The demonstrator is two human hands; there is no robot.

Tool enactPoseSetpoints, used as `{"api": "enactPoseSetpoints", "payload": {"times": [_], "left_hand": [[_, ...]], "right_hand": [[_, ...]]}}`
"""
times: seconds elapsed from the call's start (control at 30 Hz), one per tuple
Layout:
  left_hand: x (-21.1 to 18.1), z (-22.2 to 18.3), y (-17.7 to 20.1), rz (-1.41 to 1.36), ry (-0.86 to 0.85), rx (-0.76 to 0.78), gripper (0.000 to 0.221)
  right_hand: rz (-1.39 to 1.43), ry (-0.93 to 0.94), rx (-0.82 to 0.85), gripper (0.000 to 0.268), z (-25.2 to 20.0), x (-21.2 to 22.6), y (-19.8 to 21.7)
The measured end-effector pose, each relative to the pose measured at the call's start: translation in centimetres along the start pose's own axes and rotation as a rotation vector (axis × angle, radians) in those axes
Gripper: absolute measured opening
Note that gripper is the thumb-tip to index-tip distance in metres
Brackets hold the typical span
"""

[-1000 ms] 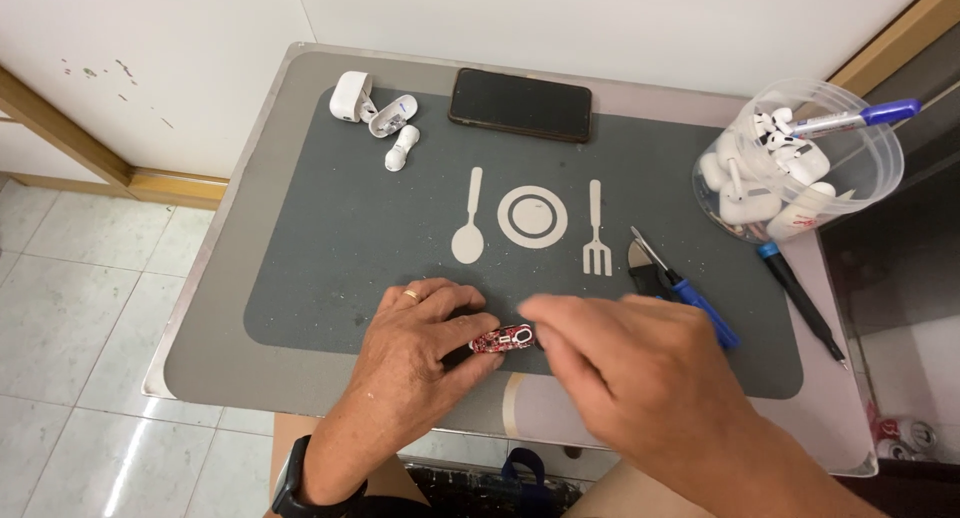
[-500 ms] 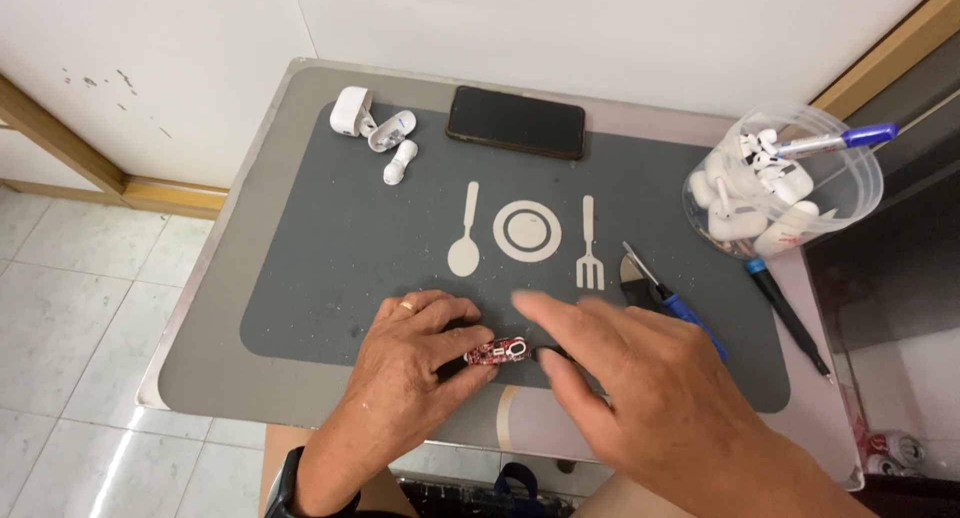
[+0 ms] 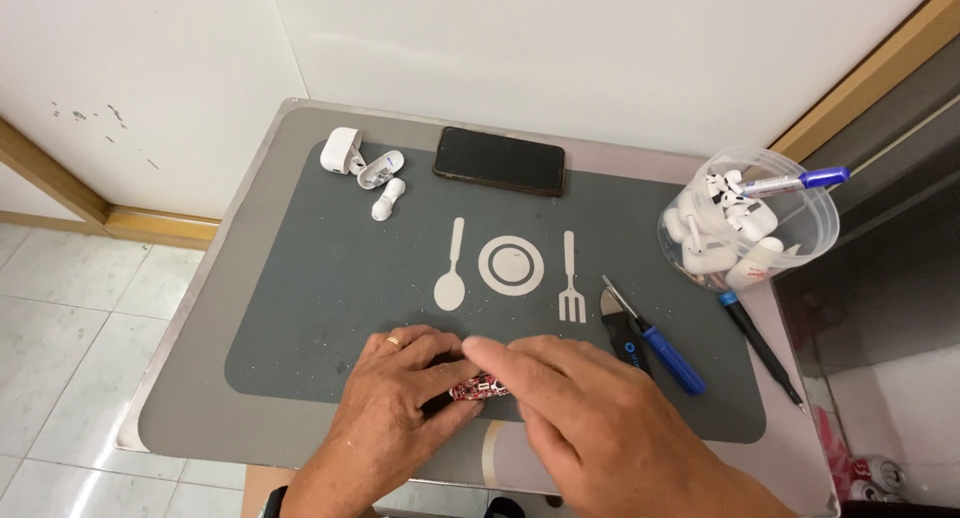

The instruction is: Disassembling an earbud charging case using a utility knife and screwdriver to remove internal components.

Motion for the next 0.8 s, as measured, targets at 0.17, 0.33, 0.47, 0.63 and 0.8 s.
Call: {"api": "enactPoseSetpoints", "payload": {"times": [0.17, 0.33, 0.47, 0.63, 0.8], "left_hand": [[0.0, 0.0, 0.1, -0.025, 0.026, 0.040, 0.018], [-0.3, 0.1, 0.4, -0.012, 0.035, 0.047, 0.016], [-0.3, 0.2, 0.4, -0.023, 0.042, 0.048, 0.013], [-0.4, 0.3, 0.8, -0.018, 0.032, 0.042, 0.009], [0.0, 0.3, 0.5, 0.031, -0.063, -0.044, 0.014]], "right_hand": [[-0.137, -0.052, -0.086, 0.031, 0.3, -0.3, -0.2], [0.040, -0.030, 0.008, 0.052, 0.3, 0.0, 0.2], [-0.179, -0.068, -0.065, 0.033, 0.0, -0.5, 0.3], [-0.218, 0.040, -0.047, 0.042, 1.0, -0.1, 1.0], [-0.314, 0.002, 0.036, 0.052, 1.1, 0.6, 1.6]]}}
Point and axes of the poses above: each hand's wrist, its own z-axis towards the middle knuckle, its own y-axis out of the back of the hand, x = y × z, the point moved 1 cm from there along z, towards the middle knuckle, and after that the axes turned 9 degrees about x, right-handed, at the moved point
